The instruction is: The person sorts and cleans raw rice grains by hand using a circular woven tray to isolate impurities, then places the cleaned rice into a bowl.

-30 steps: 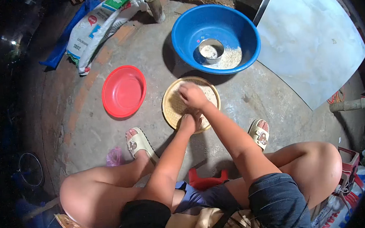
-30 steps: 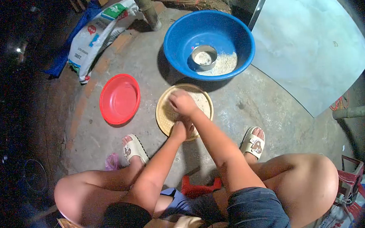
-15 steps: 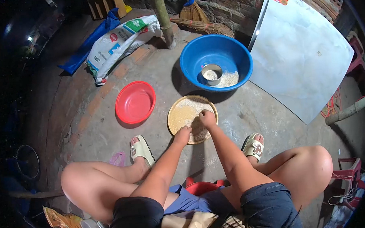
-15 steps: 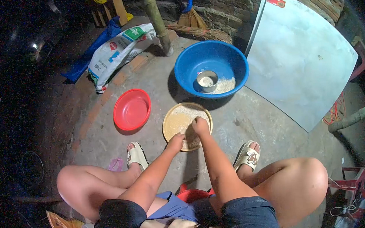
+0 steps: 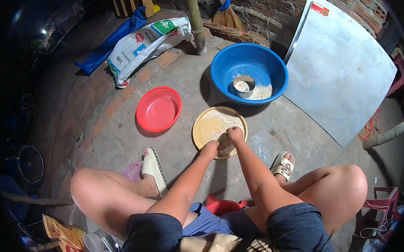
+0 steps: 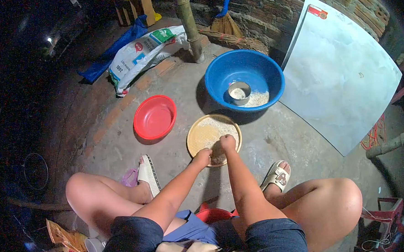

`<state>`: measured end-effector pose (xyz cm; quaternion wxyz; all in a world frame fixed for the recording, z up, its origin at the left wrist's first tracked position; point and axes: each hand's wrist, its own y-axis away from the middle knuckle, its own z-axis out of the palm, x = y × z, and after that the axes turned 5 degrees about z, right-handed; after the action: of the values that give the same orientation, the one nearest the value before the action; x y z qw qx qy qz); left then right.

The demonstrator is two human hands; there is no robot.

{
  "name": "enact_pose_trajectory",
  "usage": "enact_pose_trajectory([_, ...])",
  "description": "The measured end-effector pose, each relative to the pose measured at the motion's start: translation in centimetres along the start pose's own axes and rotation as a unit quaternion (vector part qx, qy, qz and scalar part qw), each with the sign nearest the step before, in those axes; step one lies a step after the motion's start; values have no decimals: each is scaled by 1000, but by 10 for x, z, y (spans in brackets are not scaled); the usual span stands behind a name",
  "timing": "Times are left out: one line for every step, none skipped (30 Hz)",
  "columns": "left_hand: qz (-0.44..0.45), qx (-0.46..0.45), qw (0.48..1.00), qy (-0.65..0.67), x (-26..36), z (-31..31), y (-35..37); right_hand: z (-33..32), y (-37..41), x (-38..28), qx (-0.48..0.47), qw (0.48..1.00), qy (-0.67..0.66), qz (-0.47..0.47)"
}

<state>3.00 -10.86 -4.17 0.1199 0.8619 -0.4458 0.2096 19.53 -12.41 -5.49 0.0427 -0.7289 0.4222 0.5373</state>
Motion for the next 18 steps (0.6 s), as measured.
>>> enact_pose_trajectory([-1,1,1000,-2,0,-5,-2,9,-9,9,-1,1000,-1,-1])
enact_pose_trajectory([-60,24,996,56,3,-12,-5,16,-17,17,-27,999,-28,25])
enact_pose_trajectory([-120,47,985,114,3,-15,-9,17,-18,17,-53,996,-54,52])
enact_pose_trajectory([-122,48,985,114,2,-18,-15,19,-19,17,-55,996,-54,51])
enact_pose_trajectory([-179,99,963,175,0,-22,-23,22,-20,18,-61,990,-91,90])
enact_pose_trajectory([-234,150,932,234,-2,-25,-29,24,-18,14,-67,981,-129,128])
enact_pose_trajectory([-235,151,932,232,-2,-27,-36,17,-8,2,-69,981,-130,127])
enact_pose_trajectory([-235,129,890,368,0,-29,-45,4,7,-15,-177,922,-278,201])
enact_pose_trajectory([-230,104,830,498,5,-31,-53,-3,15,-27,-278,825,-413,266])
enact_pose_trajectory([-200,66,882,422,18,-38,-58,11,3,-18,-294,805,-457,238])
enact_pose_trajectory([-121,91,923,355,28,-37,-62,21,-10,-8,-293,806,-457,234])
enact_pose_trajectory([-96,91,955,264,40,-46,-69,31,-30,10,-249,819,-471,215])
enact_pose_trajectory([-72,91,978,171,46,-48,-74,27,-30,4,-203,829,-482,196])
enact_pose_trajectory([-71,93,978,175,50,-52,-76,24,-29,-3,-136,803,-545,198])
enact_pose_trajectory([-53,119,980,151,48,-49,-76,11,-21,-12,-135,806,-541,197])
enact_pose_trajectory([-37,145,981,126,46,-46,-75,1,-18,-14,-95,814,-528,222])
enact_pose_trajectory([-38,147,980,130,43,-42,-69,-8,-15,-18,-53,820,-515,246])
enact_pose_trajectory([-54,108,989,87,41,-38,-61,-7,-22,-7,-10,822,-525,219])
